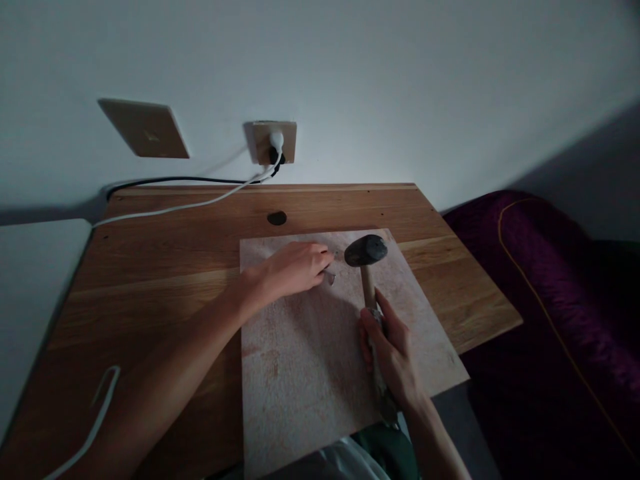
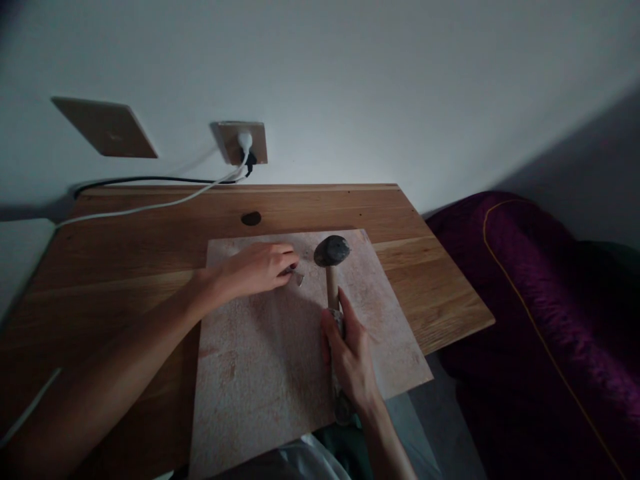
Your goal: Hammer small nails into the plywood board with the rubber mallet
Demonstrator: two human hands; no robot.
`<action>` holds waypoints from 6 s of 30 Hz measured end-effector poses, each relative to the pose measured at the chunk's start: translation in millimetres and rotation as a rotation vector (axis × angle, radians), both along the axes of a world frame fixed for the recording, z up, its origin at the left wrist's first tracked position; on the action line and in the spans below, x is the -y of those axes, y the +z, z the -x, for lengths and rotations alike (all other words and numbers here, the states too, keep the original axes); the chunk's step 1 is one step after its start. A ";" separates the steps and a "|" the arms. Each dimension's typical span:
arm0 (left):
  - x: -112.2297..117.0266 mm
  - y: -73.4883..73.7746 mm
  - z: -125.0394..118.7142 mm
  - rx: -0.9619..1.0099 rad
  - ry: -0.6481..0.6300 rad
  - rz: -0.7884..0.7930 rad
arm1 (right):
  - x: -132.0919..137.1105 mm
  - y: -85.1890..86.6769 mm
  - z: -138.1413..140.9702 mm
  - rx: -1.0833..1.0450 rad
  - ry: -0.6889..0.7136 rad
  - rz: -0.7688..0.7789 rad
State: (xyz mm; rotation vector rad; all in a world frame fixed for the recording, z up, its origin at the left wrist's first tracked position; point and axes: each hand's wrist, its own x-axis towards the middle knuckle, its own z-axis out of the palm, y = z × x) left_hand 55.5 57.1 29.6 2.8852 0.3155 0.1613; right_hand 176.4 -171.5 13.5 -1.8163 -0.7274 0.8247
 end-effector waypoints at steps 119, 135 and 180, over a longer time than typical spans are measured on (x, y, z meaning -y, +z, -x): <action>-54.8 11.2 32.1 -0.004 0.144 0.320 | 1.8 -2.7 -3.0 0.056 0.022 -0.002; -54.5 13.8 32.1 0.005 0.070 0.331 | 0.8 1.4 -1.9 0.054 0.025 0.002; -48.2 15.2 28.1 0.003 0.112 0.216 | 0.6 -2.6 -2.1 0.012 0.042 -0.026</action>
